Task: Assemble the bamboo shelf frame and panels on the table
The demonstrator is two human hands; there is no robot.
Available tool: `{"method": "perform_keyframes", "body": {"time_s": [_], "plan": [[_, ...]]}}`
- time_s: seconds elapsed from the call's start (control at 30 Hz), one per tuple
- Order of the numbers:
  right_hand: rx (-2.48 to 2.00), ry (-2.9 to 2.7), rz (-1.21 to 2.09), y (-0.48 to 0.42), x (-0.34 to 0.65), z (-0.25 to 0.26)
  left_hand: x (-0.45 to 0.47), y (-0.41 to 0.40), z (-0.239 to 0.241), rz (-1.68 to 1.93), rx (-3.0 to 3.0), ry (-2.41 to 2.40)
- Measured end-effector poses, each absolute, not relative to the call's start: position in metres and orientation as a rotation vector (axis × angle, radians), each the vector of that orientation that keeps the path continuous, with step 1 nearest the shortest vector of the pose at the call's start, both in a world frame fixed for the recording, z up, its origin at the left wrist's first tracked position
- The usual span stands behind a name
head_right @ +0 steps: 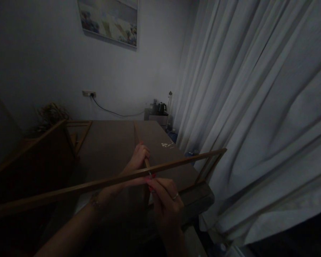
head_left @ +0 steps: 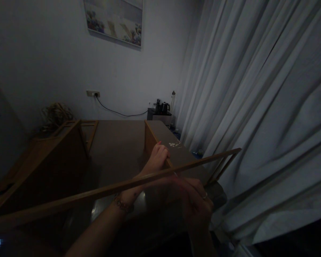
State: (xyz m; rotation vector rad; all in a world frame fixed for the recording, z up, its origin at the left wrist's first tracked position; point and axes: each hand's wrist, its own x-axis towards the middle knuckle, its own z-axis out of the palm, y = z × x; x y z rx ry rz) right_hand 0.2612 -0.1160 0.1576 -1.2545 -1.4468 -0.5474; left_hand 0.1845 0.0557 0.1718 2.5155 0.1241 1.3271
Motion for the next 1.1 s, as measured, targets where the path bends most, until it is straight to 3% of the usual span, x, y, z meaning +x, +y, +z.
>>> {"method": "perform_keyframes", "body": {"time_s": [0.57, 1.1], "plan": [[-1.233, -1.519, -0.563, -0.1123, 0.2621, 0.1569, 0.1829, 0.0534, 0.1754, 1.299, 2.520, 0.148], [-1.149, -1.472, -0.246, -0.1138, 0.2641, 0.1640, 0.1855, 0.0567, 0.1729, 1.383, 2.515, 0.055]]}}
